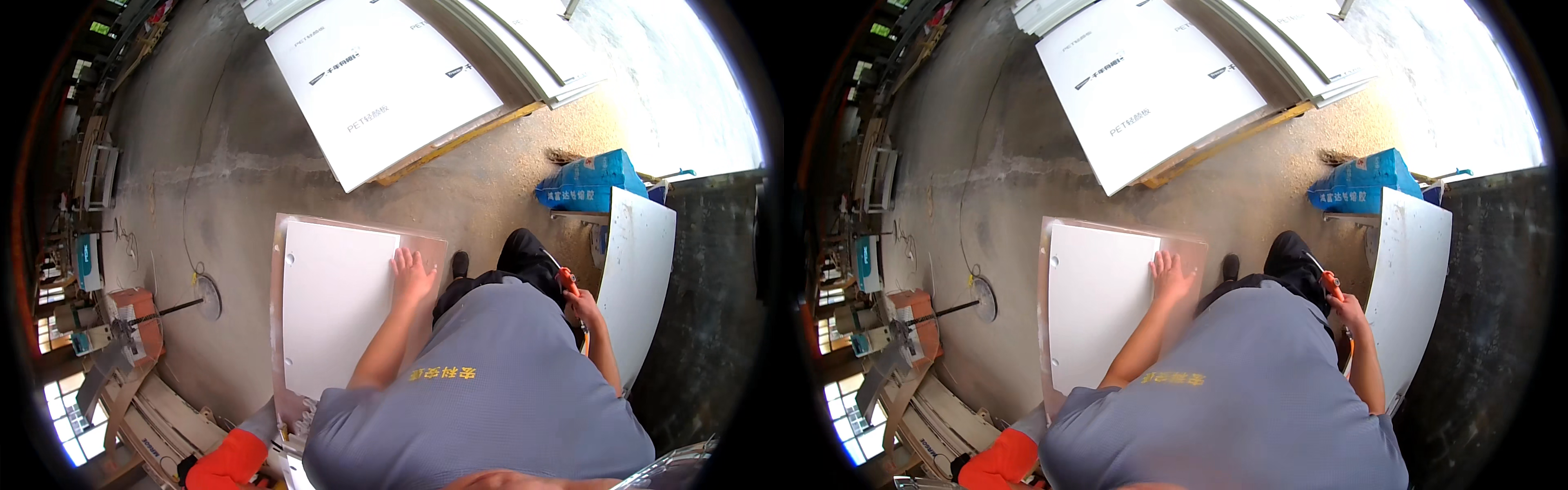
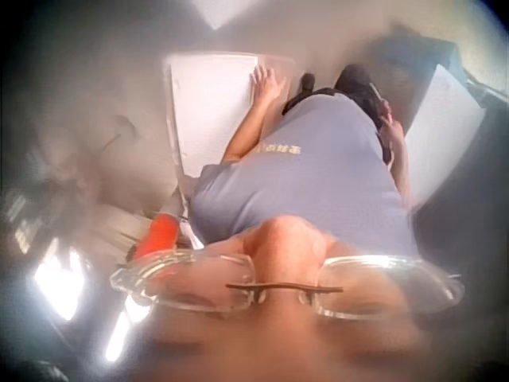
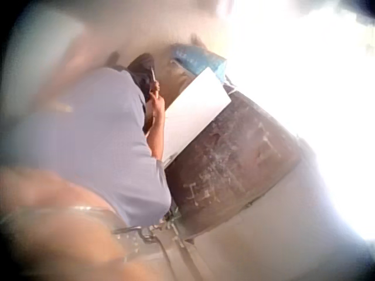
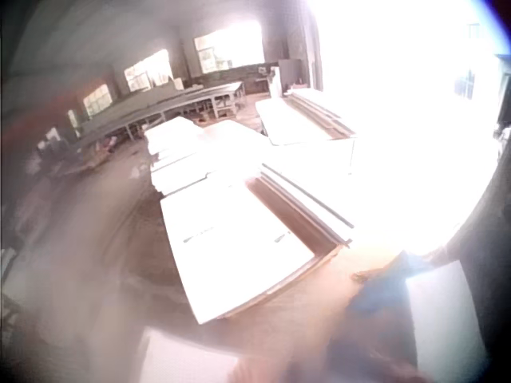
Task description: The person picks up white rectangular panels and places them on a drilling machine. They use a handheld air blow gun to clear debris from the panels and the machine bed. The person then drills holes into the panels and stacks the finished pieces.
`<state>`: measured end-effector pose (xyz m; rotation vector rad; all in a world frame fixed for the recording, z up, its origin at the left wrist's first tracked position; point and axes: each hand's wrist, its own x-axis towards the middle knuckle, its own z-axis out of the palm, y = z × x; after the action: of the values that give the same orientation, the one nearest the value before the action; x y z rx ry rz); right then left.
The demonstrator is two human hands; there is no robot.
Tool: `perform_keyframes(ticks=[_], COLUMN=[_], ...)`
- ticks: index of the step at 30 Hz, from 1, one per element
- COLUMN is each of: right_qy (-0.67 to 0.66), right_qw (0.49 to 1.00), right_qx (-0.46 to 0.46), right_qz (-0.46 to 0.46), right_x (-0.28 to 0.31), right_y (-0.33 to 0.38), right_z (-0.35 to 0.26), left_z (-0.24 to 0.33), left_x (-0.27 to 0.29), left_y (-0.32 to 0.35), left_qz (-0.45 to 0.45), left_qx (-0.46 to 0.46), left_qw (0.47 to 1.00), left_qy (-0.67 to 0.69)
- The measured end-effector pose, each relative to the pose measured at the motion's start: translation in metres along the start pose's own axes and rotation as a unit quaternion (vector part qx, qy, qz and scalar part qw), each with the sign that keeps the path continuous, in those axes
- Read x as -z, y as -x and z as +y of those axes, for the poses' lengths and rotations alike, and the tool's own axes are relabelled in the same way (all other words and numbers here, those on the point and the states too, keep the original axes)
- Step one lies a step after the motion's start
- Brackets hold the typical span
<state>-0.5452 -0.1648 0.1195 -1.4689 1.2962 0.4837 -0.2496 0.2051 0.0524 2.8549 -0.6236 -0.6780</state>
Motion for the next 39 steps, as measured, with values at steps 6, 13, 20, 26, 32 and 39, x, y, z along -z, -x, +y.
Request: perform_keyframes(ticks=[6, 13, 20, 26, 32, 39], right_qy=[0.228, 0.194, 0.203, 0.268, 0.243, 0.165], right_qw=[0.953, 0.949, 0.943, 0.916, 0.941, 0.934], right_qx=[0.147, 0.210, 0.249, 0.296, 0.235, 0.311], right_qz=[-0.131, -0.136, -0.090, -0.016, 0.003, 0.057], right_x=[0.007, 0.003, -0.007, -0.056, -0.087, -0.089], right_y=[-0.001, -0.129, -0.199, -0.255, -0.264, -0.263], right_z=[-0.213, -0.321, -0.397, -0.453, -0.454, -0.424], left_z=[-0.017, -0.122, -0.142, -0.160, -0.132, -0.075], left_x=[0.052, 0.064, 0.093, 0.080, 0.079, 0.037], left_y=[-0.094, -0.244, -0.282, -0.287, -0.270, -0.250], left_qz=[0.058, 0.268, 0.016, 0.043, 0.022, -0.342], left_qx=[0.114, 0.342, 0.458, 0.436, 0.428, 0.294], left_qw=[0.939, 0.841, 0.781, 0.713, 0.716, 0.661], left_qy=[0.320, 0.323, 0.424, 0.547, 0.551, 0.599])
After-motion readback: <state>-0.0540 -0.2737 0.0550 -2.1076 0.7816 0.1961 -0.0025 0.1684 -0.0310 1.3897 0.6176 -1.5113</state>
